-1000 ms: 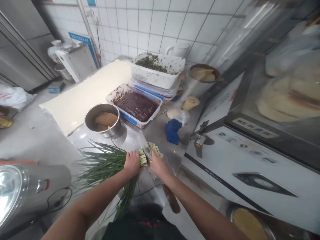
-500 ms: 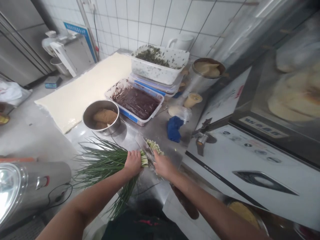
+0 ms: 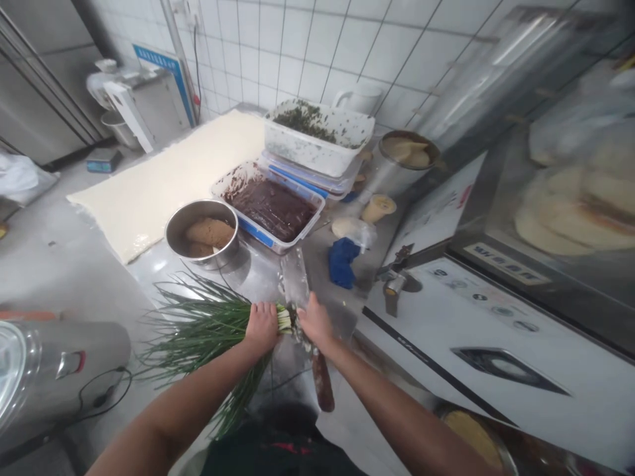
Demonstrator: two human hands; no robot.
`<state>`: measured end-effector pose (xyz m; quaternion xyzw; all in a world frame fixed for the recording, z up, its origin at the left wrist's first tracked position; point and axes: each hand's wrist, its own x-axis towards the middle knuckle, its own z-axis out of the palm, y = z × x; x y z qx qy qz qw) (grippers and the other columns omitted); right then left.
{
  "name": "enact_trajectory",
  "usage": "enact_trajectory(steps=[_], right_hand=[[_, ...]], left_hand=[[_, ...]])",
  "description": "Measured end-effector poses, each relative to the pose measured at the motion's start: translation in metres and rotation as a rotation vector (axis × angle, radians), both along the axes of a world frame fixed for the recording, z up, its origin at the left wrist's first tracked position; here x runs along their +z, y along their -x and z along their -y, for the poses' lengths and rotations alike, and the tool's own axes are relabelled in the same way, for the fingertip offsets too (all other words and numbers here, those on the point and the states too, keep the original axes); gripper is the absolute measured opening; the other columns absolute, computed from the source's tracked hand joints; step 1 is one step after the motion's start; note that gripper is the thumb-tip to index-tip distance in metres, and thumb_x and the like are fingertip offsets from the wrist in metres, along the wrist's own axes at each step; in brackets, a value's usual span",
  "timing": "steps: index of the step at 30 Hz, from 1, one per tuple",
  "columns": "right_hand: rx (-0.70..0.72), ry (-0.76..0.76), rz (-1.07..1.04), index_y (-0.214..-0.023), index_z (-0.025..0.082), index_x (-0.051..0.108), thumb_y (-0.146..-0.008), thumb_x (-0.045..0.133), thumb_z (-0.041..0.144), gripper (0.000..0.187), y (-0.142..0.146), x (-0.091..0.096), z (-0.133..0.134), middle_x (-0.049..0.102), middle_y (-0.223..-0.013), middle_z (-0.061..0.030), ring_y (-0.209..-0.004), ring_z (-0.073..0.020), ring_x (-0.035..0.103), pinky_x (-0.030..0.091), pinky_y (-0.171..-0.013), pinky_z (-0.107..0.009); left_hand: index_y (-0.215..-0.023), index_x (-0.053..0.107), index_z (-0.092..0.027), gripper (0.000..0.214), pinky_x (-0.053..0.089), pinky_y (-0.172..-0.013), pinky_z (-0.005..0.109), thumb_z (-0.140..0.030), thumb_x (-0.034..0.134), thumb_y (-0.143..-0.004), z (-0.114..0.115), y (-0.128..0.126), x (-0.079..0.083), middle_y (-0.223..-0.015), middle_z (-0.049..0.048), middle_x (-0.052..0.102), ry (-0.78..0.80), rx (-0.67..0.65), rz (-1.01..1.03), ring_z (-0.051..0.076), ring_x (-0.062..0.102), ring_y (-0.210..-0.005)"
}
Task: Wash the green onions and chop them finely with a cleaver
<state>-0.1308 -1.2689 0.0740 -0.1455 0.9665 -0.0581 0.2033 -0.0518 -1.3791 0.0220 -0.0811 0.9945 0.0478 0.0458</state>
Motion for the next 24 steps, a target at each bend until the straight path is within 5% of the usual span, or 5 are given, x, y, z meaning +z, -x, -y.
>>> enact_trajectory(steps=[10,16,24], right_hand=[[0.372,0.01,0.019,-0.119,0.012,0.032,-0.079,0.039,0.021,0.041,-0.032,0.033,-0.035,0.064,-0.077,-0.0101,-0.071,-0.0215,0.06,0.033,-0.057,-0.026],[0.408,-0.05,0.102,-0.111,0.013,0.036,-0.075,0.045,0.02,0.038,-0.013,0.035,-0.014,0.063,-0.08,-0.0103,-0.075,-0.0218,0.06,0.034,-0.058,-0.026],[0.337,-0.07,0.03,-0.112,0.014,0.033,-0.076,0.043,0.014,0.037,-0.005,0.012,0.032,0.062,-0.08,-0.01,-0.079,-0.0211,0.059,0.037,-0.064,-0.026]], left_hand=[[-0.094,0.049,-0.012,0.055,0.028,-0.077,0.038,-0.05,0.062,-0.057,-0.001,-0.001,0.0,-0.087,0.0108,0.05,0.008,0.024,0.005,0.026,0.043,-0.085],[-0.093,0.05,-0.012,0.053,0.028,-0.077,0.039,-0.05,0.06,-0.058,-0.001,0.001,-0.002,-0.087,0.0108,0.05,0.008,0.016,0.023,0.026,0.043,-0.084],[-0.095,0.05,-0.012,0.051,0.029,-0.077,0.039,-0.046,0.061,-0.06,0.0,0.004,-0.002,-0.087,0.0102,0.05,-0.008,0.004,0.045,0.025,0.043,-0.085]])
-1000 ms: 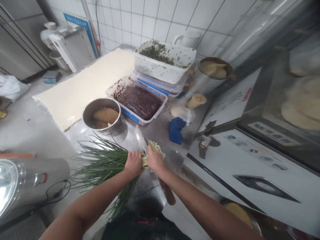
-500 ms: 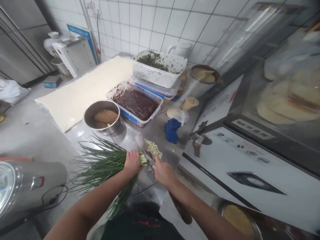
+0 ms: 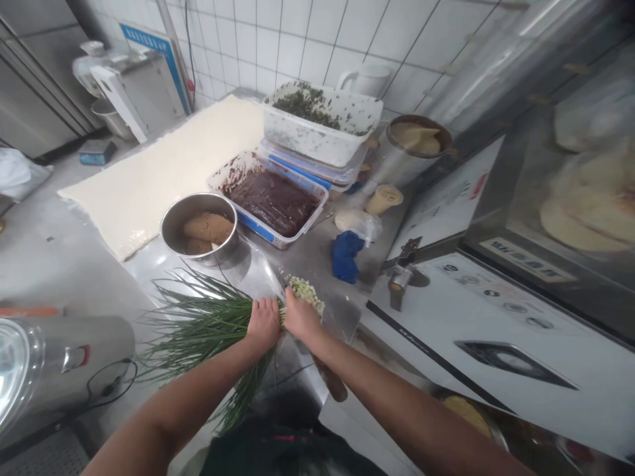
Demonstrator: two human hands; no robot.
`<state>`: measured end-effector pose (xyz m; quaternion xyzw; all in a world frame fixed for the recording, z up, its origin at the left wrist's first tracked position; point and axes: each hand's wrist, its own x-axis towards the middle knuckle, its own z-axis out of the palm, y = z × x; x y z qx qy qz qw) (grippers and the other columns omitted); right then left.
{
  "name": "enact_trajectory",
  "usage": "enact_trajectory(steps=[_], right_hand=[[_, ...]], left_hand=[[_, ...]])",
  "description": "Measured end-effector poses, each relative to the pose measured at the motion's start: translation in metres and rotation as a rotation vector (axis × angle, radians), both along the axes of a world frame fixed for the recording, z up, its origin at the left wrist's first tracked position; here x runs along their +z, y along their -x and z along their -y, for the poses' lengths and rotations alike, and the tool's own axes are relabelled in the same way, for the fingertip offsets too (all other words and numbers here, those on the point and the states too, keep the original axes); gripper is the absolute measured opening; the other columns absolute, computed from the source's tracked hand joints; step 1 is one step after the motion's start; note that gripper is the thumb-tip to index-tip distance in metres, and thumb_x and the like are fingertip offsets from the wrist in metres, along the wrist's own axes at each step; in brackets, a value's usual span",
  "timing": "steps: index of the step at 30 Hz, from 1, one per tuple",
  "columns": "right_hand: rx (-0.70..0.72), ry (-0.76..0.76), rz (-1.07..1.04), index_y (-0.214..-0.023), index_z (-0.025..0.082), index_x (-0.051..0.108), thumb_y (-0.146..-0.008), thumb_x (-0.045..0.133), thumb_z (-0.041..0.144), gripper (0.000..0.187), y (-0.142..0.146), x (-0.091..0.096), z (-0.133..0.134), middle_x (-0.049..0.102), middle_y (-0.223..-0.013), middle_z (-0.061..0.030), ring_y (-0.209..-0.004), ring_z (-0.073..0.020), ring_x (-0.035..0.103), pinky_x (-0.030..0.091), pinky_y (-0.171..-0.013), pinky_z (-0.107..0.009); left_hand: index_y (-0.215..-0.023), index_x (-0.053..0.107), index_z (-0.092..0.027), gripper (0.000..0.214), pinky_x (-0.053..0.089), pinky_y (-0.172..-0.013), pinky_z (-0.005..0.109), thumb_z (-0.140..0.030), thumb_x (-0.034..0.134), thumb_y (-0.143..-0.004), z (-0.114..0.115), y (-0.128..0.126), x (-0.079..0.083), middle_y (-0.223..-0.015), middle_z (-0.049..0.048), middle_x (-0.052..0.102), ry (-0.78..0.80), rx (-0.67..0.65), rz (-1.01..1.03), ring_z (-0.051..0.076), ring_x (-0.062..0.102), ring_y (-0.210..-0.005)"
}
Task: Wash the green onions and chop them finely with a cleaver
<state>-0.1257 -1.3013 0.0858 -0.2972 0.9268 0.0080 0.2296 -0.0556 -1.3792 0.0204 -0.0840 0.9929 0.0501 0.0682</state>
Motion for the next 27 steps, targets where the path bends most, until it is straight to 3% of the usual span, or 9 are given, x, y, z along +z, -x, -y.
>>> enact_trajectory(steps=[4,9,13,17,27], right_hand=[[-0.072,-0.018,-0.001,-0.111,0.013,0.034,-0.079,0.039,0.014,0.033,-0.005,0.002,-0.002,0.062,-0.082,-0.0108,-0.08,-0.0205,0.059,0.037,-0.064,-0.026],[-0.151,0.039,-0.032,-0.118,0.011,0.031,-0.082,0.036,0.022,0.038,-0.006,0.02,-0.032,0.062,-0.084,-0.0119,-0.079,-0.0209,0.06,0.036,-0.062,-0.026],[-0.044,0.064,-0.018,-0.121,0.011,0.03,-0.081,0.037,0.024,0.043,-0.016,0.033,-0.056,0.064,-0.078,-0.0107,-0.075,-0.0215,0.06,0.035,-0.061,-0.027],[0.019,0.05,0.018,-0.119,0.011,0.033,-0.079,0.039,0.021,0.042,-0.024,0.033,-0.07,0.064,-0.078,-0.0096,-0.074,-0.0215,0.06,0.034,-0.059,-0.026],[0.043,0.047,0.06,-0.12,0.01,0.03,-0.08,0.038,0.022,0.042,-0.022,0.034,-0.076,0.064,-0.077,-0.0092,-0.072,-0.0207,0.06,0.035,-0.058,-0.026]], left_hand=[[-0.093,0.05,-0.012,0.049,0.029,-0.076,0.038,-0.046,0.061,-0.059,-0.003,-0.003,0.001,-0.086,0.0097,0.05,0.004,0.044,-0.039,0.025,0.044,-0.084],[-0.095,0.049,-0.011,0.054,0.029,-0.077,0.038,-0.048,0.062,-0.058,-0.009,-0.004,0.001,-0.086,0.0099,0.05,0.014,0.16,-0.084,0.025,0.044,-0.085],[-0.094,0.049,-0.01,0.053,0.03,-0.076,0.038,-0.049,0.062,-0.059,-0.013,-0.002,0.002,-0.087,0.0107,0.051,0.024,0.189,-0.087,0.025,0.045,-0.084],[-0.093,0.05,-0.01,0.051,0.03,-0.075,0.038,-0.048,0.061,-0.06,-0.013,-0.001,0.003,-0.086,0.0109,0.051,0.027,0.191,-0.068,0.025,0.045,-0.084],[-0.098,0.049,-0.01,0.05,0.029,-0.078,0.039,-0.047,0.056,-0.066,-0.011,0.003,0.004,-0.089,0.0119,0.05,-0.001,0.185,0.006,0.026,0.044,-0.087]])
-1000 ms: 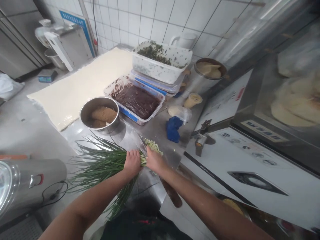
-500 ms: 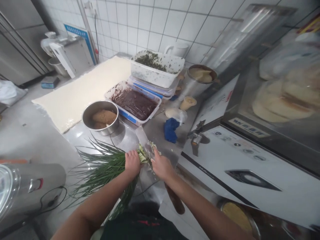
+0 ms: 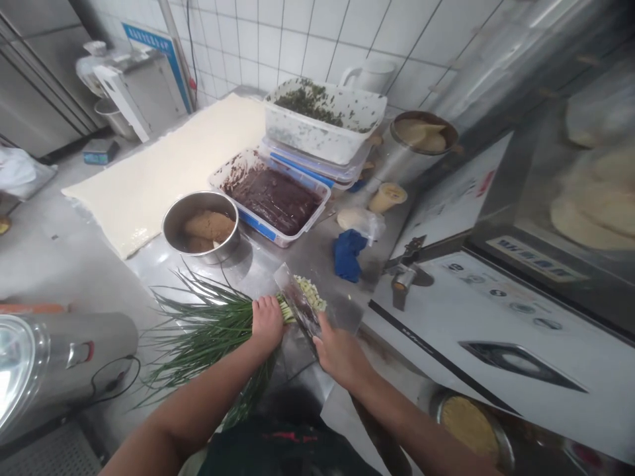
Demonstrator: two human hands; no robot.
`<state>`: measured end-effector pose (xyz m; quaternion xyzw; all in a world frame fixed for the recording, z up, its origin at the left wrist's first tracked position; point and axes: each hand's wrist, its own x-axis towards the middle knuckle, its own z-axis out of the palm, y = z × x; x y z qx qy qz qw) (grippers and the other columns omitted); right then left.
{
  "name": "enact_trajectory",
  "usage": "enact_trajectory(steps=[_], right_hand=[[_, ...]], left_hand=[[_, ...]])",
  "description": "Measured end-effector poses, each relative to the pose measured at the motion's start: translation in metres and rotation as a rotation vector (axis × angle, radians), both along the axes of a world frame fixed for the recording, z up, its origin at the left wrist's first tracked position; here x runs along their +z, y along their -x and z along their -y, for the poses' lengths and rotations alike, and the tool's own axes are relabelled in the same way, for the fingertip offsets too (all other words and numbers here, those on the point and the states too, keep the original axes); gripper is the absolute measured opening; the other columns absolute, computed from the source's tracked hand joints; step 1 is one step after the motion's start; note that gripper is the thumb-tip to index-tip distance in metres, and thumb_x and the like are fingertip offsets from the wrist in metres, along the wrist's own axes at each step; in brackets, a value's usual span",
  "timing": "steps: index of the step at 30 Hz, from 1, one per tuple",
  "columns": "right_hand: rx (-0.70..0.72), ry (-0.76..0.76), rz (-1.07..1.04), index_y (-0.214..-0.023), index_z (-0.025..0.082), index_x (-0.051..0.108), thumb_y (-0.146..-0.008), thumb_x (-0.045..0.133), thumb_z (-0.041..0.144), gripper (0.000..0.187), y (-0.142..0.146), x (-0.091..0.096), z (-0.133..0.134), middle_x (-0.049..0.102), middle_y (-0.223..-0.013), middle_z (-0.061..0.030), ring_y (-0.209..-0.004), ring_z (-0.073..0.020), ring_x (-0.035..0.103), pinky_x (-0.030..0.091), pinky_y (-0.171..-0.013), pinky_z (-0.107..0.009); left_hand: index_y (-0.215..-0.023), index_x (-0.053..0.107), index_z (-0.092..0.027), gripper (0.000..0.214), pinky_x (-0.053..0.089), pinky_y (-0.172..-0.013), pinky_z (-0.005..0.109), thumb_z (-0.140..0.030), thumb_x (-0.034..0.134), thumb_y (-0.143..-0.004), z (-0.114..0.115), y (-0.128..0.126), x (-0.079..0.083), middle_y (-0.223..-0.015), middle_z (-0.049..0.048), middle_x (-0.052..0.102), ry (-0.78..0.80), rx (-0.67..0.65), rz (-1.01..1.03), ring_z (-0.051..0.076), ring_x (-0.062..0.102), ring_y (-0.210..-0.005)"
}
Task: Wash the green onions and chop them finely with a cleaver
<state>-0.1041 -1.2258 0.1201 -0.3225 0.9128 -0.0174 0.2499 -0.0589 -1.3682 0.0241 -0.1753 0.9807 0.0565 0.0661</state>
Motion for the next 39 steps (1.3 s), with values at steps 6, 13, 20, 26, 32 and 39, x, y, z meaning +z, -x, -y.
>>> enact_trajectory(steps=[6,13,20,26,32,39], right_hand=[[0.028,-0.059,0.016,-0.12,0.01,0.03,-0.078,0.039,0.018,0.043,-0.002,-0.013,0.002,0.064,-0.074,-0.009,-0.071,-0.0215,0.06,0.037,-0.058,-0.027],[-0.008,-0.109,0.001,-0.118,0.014,0.031,-0.076,0.045,0.016,0.044,0.012,-0.034,0.048,0.063,-0.081,-0.0097,-0.077,-0.0201,0.06,0.038,-0.062,-0.025],[-0.074,-0.076,-0.067,-0.118,0.013,0.033,-0.079,0.041,0.021,0.041,0.018,-0.035,0.049,0.064,-0.078,-0.0102,-0.074,-0.0214,0.061,0.037,-0.06,-0.026],[-0.075,0.004,-0.093,-0.122,0.01,0.029,-0.083,0.035,0.026,0.042,0.001,-0.012,0.014,0.063,-0.075,-0.0107,-0.07,-0.0214,0.06,0.036,-0.057,-0.027],[-0.016,-0.048,0.0,-0.119,0.01,0.031,-0.08,0.037,0.02,0.041,-0.011,-0.011,0.009,0.063,-0.076,-0.0097,-0.071,-0.0213,0.06,0.036,-0.058,-0.027],[-0.144,-0.077,0.029,-0.12,0.013,0.028,-0.078,0.043,0.021,0.046,0.015,-0.037,0.042,0.063,-0.084,-0.0104,-0.077,-0.0206,0.06,0.037,-0.061,-0.026]], left_hand=[[-0.099,0.049,-0.009,0.05,0.029,-0.079,0.04,-0.046,0.057,-0.066,0.0,0.0,0.0,-0.087,0.0119,0.05,-0.005,-0.003,-0.014,0.026,0.044,-0.086],[-0.103,0.048,-0.009,0.05,0.029,-0.079,0.04,-0.044,0.055,-0.068,0.002,0.002,-0.004,-0.089,0.0125,0.05,-0.003,-0.04,0.0,0.026,0.044,-0.086],[-0.098,0.049,-0.011,0.048,0.029,-0.078,0.039,-0.045,0.058,-0.065,0.002,0.0,-0.007,-0.086,0.0112,0.05,0.012,-0.019,-0.051,0.025,0.044,-0.085],[-0.098,0.049,-0.01,0.05,0.029,-0.079,0.039,-0.045,0.059,-0.063,0.001,-0.002,-0.005,-0.088,0.0122,0.051,0.005,-0.009,-0.054,0.026,0.044,-0.086],[-0.095,0.05,-0.01,0.049,0.03,-0.078,0.039,-0.046,0.059,-0.063,0.0,-0.003,-0.002,-0.087,0.0117,0.051,0.008,-0.017,-0.06,0.025,0.045,-0.085],[-0.094,0.05,-0.009,0.042,0.03,-0.077,0.039,-0.041,0.054,-0.068,0.001,0.0,-0.007,-0.087,0.0118,0.05,0.004,-0.039,-0.06,0.026,0.044,-0.085]])
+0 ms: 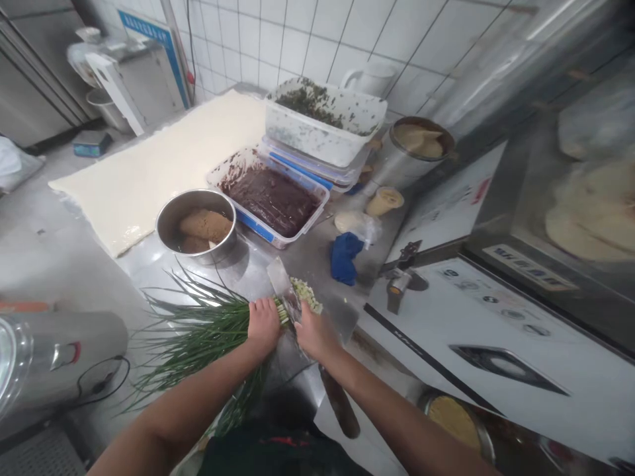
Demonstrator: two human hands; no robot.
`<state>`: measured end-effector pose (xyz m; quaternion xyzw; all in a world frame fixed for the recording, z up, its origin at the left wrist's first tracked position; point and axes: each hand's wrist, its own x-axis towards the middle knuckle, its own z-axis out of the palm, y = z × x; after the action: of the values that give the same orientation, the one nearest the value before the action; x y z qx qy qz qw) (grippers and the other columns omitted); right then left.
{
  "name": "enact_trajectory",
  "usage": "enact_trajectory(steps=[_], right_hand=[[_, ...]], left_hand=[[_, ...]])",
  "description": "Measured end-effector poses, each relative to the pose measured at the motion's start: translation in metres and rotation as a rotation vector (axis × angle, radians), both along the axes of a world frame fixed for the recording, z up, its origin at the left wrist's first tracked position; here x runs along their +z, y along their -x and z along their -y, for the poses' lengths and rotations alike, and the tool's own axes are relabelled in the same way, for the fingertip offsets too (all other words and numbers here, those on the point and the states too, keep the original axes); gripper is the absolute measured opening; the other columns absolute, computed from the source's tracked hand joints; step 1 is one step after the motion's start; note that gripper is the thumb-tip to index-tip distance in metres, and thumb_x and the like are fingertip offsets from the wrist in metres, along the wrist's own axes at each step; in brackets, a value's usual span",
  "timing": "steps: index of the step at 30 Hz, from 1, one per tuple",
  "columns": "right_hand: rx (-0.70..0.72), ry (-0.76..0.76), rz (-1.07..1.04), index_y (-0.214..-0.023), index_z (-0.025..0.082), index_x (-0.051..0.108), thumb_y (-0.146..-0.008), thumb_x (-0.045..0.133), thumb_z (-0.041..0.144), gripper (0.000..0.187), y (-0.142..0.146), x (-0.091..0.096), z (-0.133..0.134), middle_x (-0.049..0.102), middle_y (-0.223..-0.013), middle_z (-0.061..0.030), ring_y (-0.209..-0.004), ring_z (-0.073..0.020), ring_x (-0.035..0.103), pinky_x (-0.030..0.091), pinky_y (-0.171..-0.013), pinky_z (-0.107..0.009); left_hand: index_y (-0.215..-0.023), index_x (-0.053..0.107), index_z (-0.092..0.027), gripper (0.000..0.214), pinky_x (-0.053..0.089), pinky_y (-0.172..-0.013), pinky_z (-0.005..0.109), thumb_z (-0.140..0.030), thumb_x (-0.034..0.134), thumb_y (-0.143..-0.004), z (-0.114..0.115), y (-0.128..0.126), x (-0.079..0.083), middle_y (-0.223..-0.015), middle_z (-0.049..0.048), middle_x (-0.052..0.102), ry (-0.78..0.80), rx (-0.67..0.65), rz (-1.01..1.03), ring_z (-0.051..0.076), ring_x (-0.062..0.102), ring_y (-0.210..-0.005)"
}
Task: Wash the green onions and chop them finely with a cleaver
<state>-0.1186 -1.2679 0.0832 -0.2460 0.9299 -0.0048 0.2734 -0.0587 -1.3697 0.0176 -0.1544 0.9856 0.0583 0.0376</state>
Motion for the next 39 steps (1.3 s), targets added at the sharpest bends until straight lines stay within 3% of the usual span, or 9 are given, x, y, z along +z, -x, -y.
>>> enact_trajectory(steps=[4,7,10,13,16,20,27,33,39], right_hand=[[0.0,0.03,-0.115,-0.113,0.013,0.032,-0.076,0.042,0.014,0.039,0.004,-0.012,0.03,0.063,-0.079,-0.0097,-0.077,-0.0213,0.06,0.037,-0.061,-0.027],[0.005,0.042,-0.147,-0.111,0.014,0.033,-0.076,0.041,0.011,0.036,-0.001,-0.012,0.036,0.063,-0.078,-0.0092,-0.076,-0.021,0.06,0.038,-0.062,-0.027],[-0.009,0.049,-0.127,-0.115,0.013,0.031,-0.078,0.041,0.015,0.038,-0.003,-0.009,0.026,0.062,-0.08,-0.0099,-0.077,-0.0207,0.06,0.038,-0.063,-0.027],[-0.043,0.082,-0.117,-0.119,0.012,0.029,-0.08,0.041,0.02,0.041,-0.003,-0.006,0.009,0.063,-0.084,-0.0112,-0.078,-0.0213,0.06,0.037,-0.061,-0.026],[-0.053,0.095,-0.12,-0.123,0.01,0.027,-0.081,0.039,0.023,0.045,-0.006,0.0,-0.008,0.062,-0.084,-0.0124,-0.077,-0.0216,0.06,0.036,-0.06,-0.026],[0.072,0.102,-0.107,-0.123,0.011,0.028,-0.082,0.038,0.024,0.045,-0.012,0.014,-0.025,0.063,-0.08,-0.0112,-0.075,-0.0211,0.06,0.035,-0.061,-0.026],[0.288,0.115,0.009,-0.115,0.013,0.035,-0.077,0.041,0.021,0.039,0.002,0.021,-0.034,0.062,-0.077,-0.0089,-0.073,-0.0212,0.059,0.035,-0.06,-0.026],[0.179,0.085,0.011,-0.118,0.012,0.03,-0.075,0.046,0.02,0.046,0.017,0.001,0.005,0.062,-0.083,-0.0122,-0.077,-0.0223,0.059,0.036,-0.062,-0.027],[0.023,0.077,-0.079,-0.112,0.015,0.034,-0.077,0.044,0.019,0.037,0.011,-0.014,0.03,0.062,-0.079,-0.0093,-0.077,-0.0218,0.06,0.037,-0.063,-0.027]], left_hand=[[-0.092,0.051,-0.011,0.023,0.031,-0.075,0.038,-0.025,0.04,-0.077,0.002,0.004,-0.002,-0.084,0.0109,0.051,-0.011,0.008,0.003,0.024,0.046,-0.083],[-0.093,0.052,-0.011,0.025,0.032,-0.077,0.039,-0.023,0.038,-0.077,0.001,0.003,0.002,-0.084,0.0115,0.052,-0.028,0.022,0.024,0.024,0.047,-0.085],[-0.11,0.046,-0.007,0.047,0.024,-0.09,0.045,-0.035,0.045,-0.073,-0.003,-0.005,0.008,-0.104,0.0171,0.05,0.014,0.029,-0.003,0.029,0.042,-0.102],[-0.124,0.031,0.001,0.082,0.011,-0.098,0.048,-0.051,0.052,-0.064,-0.005,-0.015,0.011,-0.125,0.0237,0.035,0.089,0.031,-0.038,0.035,0.022,-0.119],[-0.123,0.032,0.002,0.094,0.01,-0.099,0.048,-0.058,0.057,-0.055,-0.002,-0.021,0.01,-0.119,0.0234,0.041,0.084,0.027,-0.001,0.035,0.028,-0.115],[-0.109,0.046,-0.006,0.077,0.022,-0.091,0.046,-0.056,0.061,-0.052,0.006,-0.016,0.01,-0.097,0.0155,0.051,0.032,-0.026,0.029,0.029,0.042,-0.094],[-0.099,0.048,-0.011,0.064,0.028,-0.081,0.041,-0.055,0.061,-0.054,0.012,-0.008,0.009,-0.089,0.0115,0.05,0.026,-0.107,0.051,0.027,0.042,-0.086],[-0.094,0.05,-0.011,0.059,0.028,-0.079,0.04,-0.054,0.06,-0.056,0.015,-0.002,0.005,-0.088,0.0113,0.049,0.024,-0.141,0.074,0.026,0.042,-0.086],[-0.095,0.05,-0.012,0.057,0.028,-0.08,0.039,-0.054,0.059,-0.058,0.011,-0.005,0.008,-0.088,0.0108,0.049,0.011,-0.086,0.059,0.026,0.042,-0.086]])
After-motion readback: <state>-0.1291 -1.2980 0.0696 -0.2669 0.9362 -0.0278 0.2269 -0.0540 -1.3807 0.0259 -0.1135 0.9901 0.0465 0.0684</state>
